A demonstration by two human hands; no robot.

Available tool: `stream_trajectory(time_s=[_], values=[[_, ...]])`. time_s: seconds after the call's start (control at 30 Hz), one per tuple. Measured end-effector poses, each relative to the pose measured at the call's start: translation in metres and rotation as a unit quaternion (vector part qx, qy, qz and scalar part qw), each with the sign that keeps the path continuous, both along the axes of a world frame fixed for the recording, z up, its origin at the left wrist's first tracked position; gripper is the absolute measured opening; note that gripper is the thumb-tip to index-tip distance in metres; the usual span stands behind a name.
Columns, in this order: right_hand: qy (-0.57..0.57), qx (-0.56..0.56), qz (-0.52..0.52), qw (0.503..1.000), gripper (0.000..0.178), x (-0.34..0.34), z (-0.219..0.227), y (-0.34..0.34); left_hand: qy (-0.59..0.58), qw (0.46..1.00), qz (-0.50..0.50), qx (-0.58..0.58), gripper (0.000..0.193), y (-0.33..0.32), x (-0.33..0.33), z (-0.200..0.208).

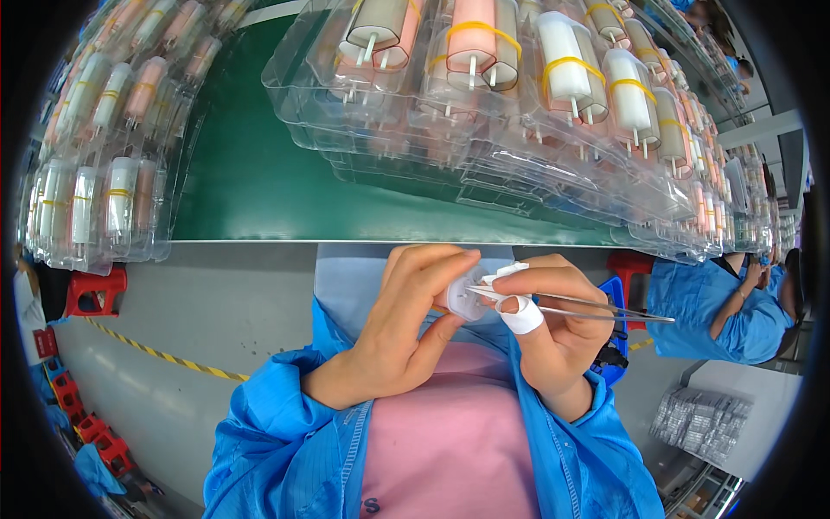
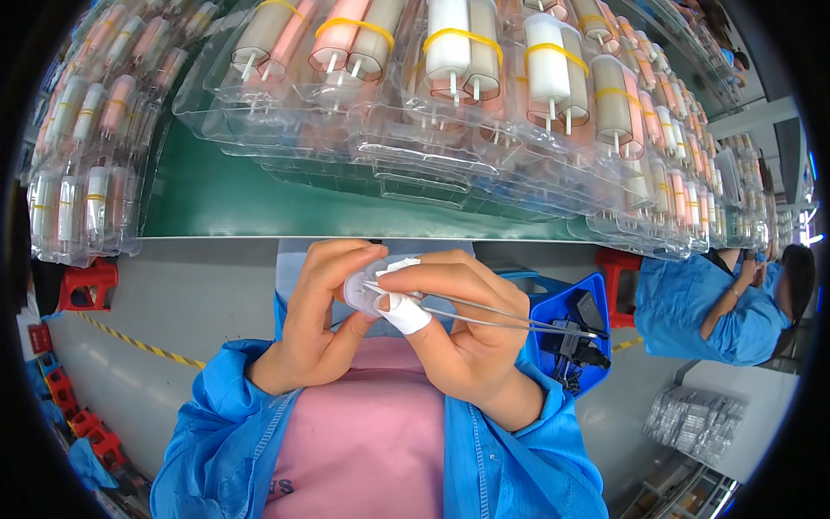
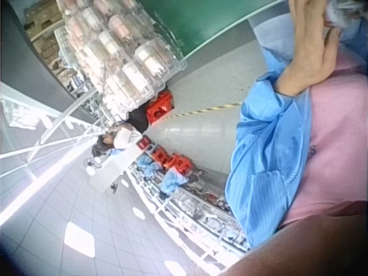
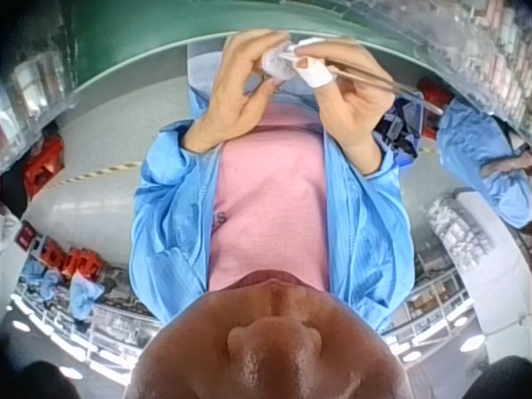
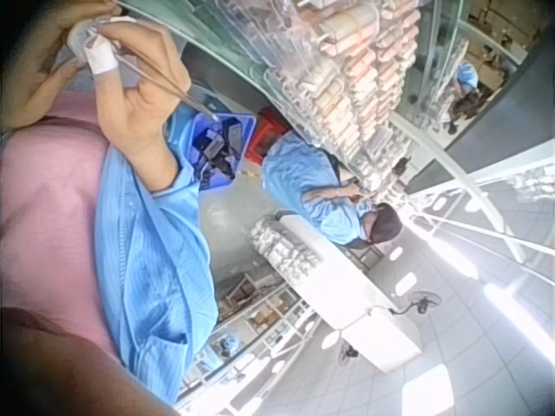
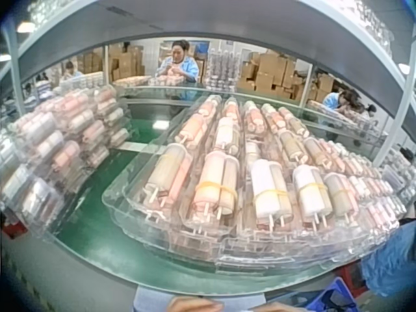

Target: The recorder uses tweezers and a cotton swab to assemble and clean small cylindrical components in a factory production area.

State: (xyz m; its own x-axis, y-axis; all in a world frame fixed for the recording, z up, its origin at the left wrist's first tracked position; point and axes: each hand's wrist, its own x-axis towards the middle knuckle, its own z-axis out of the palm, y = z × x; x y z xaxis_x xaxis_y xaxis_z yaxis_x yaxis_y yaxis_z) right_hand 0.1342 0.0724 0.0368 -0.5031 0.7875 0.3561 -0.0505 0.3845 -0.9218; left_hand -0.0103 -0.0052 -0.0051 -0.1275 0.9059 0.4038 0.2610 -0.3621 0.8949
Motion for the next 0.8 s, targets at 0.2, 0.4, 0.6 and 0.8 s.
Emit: stream_trajectory(time_s=[0.2, 0.4, 0.6, 0.8], values=[[-0.007, 0.025, 0.010, 1.000, 0.014, -0.0001, 0.0005, 0.0021, -0.003, 1.000, 0.009, 0.008, 0.056, -0.0002, 0.0014, -0.0033], [0.023, 0.004, 0.005, 1.000, 0.014, 0.0005, -0.0036, 0.0014, 0.000, 1.000, 0.006, 0.000, 0.056, -0.0002, 0.0009, 0.0001], [0.023, -0.014, 0.000, 1.000, 0.014, -0.0011, -0.0027, 0.0008, 0.011, 1.000, 0.009, -0.002, 0.057, 0.0003, 0.0014, 0.0021], [0.032, -0.004, 0.011, 0.999, 0.013, -0.0010, -0.0051, 0.0018, -0.001, 1.000, 0.007, -0.004, 0.056, -0.0004, 0.0023, -0.0013]])
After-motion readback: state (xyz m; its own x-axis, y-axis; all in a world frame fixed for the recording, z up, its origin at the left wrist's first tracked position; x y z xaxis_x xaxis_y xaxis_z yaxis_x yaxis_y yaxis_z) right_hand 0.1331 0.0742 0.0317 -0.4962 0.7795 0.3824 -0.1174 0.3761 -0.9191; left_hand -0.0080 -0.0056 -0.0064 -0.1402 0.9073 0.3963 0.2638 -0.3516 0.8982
